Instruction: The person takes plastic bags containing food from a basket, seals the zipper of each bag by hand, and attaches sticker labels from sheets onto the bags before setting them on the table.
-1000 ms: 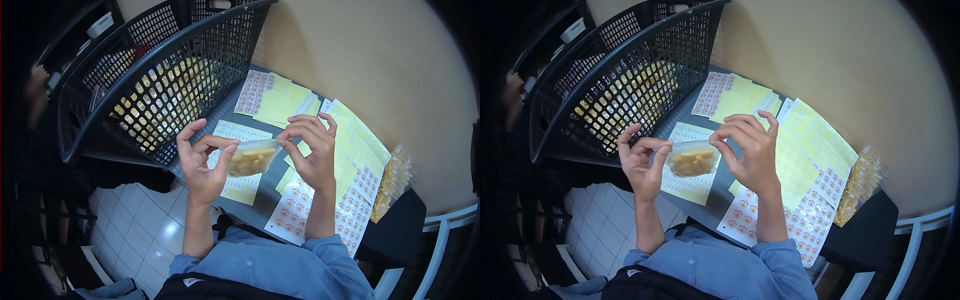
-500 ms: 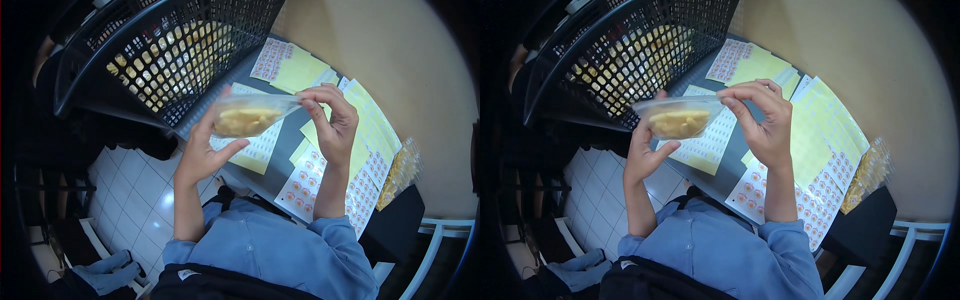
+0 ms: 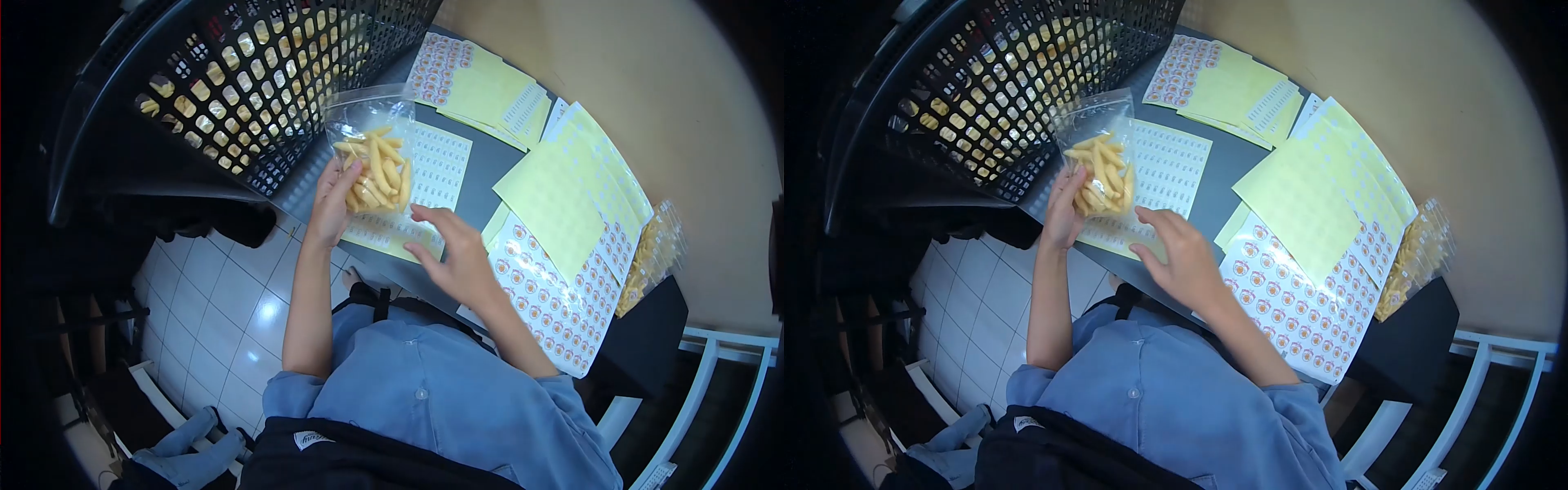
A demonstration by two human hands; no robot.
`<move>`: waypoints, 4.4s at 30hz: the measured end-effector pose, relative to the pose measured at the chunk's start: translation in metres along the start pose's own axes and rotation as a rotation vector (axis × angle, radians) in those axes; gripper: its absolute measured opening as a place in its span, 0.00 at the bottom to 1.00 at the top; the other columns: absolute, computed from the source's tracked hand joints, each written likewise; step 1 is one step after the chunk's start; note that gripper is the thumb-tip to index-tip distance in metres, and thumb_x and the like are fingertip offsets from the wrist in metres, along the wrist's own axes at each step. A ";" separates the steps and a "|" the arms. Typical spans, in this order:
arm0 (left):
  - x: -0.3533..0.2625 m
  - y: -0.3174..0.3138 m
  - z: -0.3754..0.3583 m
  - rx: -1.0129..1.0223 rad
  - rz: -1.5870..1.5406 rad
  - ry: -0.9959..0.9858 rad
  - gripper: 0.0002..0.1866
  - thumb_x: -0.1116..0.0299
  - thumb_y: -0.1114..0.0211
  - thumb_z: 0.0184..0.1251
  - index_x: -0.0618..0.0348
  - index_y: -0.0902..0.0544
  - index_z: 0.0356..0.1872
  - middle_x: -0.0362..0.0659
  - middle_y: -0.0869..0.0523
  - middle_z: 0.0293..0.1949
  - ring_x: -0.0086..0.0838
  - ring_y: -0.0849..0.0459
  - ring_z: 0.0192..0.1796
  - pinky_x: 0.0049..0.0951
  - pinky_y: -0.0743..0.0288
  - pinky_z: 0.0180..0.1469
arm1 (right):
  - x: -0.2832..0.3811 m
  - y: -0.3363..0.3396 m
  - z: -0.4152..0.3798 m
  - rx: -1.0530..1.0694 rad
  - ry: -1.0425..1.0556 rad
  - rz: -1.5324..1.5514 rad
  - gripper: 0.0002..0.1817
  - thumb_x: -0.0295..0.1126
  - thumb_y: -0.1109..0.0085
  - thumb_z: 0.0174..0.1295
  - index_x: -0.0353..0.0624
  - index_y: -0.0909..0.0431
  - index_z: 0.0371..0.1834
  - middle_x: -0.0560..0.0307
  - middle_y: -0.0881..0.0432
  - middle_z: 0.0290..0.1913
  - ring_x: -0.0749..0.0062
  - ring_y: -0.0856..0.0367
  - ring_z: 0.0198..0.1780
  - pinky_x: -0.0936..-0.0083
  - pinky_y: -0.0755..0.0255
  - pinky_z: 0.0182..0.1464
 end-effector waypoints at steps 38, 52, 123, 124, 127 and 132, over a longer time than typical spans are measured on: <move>0.029 -0.006 -0.012 0.169 0.243 -0.054 0.17 0.72 0.50 0.62 0.67 0.35 0.51 0.43 0.27 0.46 0.19 0.28 0.45 0.17 0.34 0.46 | 0.008 -0.053 -0.059 -0.205 -0.088 -0.209 0.12 0.23 0.38 0.41 0.38 0.23 0.32 0.55 0.22 0.40 0.64 0.24 0.46 0.70 0.31 0.50; 0.030 -0.003 -0.011 0.172 0.273 -0.098 0.15 0.72 0.50 0.61 0.68 0.34 0.48 0.43 0.26 0.45 0.19 0.29 0.44 0.16 0.35 0.45 | 0.012 -0.050 -0.061 -0.165 -0.059 -0.110 0.05 0.21 0.40 0.40 0.40 0.26 0.21 0.58 0.22 0.36 0.62 0.25 0.47 0.64 0.35 0.52; -0.023 -0.097 -0.056 0.704 0.728 -0.404 0.13 0.73 0.40 0.50 0.62 0.26 0.38 0.49 0.23 0.39 0.34 0.23 0.41 0.28 0.31 0.44 | 0.042 0.071 -0.004 0.017 -0.303 0.069 0.24 0.30 0.40 0.47 0.39 0.33 0.50 0.52 0.21 0.23 0.62 0.22 0.28 0.75 0.33 0.34; -0.023 -0.097 -0.056 0.701 0.727 -0.406 0.13 0.73 0.40 0.50 0.62 0.26 0.38 0.49 0.23 0.39 0.34 0.23 0.41 0.28 0.31 0.44 | 0.045 0.068 -0.003 0.037 -0.277 0.099 0.25 0.29 0.40 0.47 0.40 0.33 0.50 0.52 0.21 0.23 0.62 0.22 0.28 0.75 0.33 0.34; -0.026 -0.091 -0.051 0.556 0.624 -0.319 0.01 0.79 0.43 0.52 0.65 0.25 0.26 0.44 0.23 0.28 0.28 0.24 0.32 0.24 0.32 0.37 | 0.049 0.063 0.000 -0.005 -0.192 0.064 0.24 0.29 0.41 0.47 0.40 0.33 0.51 0.53 0.21 0.24 0.60 0.23 0.29 0.73 0.33 0.36; -0.026 -0.076 -0.041 0.411 0.649 -0.319 0.01 0.78 0.44 0.54 0.65 0.26 0.26 0.44 0.23 0.27 0.25 0.24 0.29 0.21 0.32 0.32 | 0.042 0.055 0.015 0.052 -0.154 0.013 0.25 0.30 0.44 0.49 0.41 0.36 0.53 0.54 0.21 0.26 0.57 0.24 0.32 0.70 0.34 0.37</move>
Point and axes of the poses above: each hand's wrist, its own z-axis towards the middle knuckle, its own y-axis out of the back of the hand, x = y × z, the point moved 5 cm from there along z, towards the middle knuckle
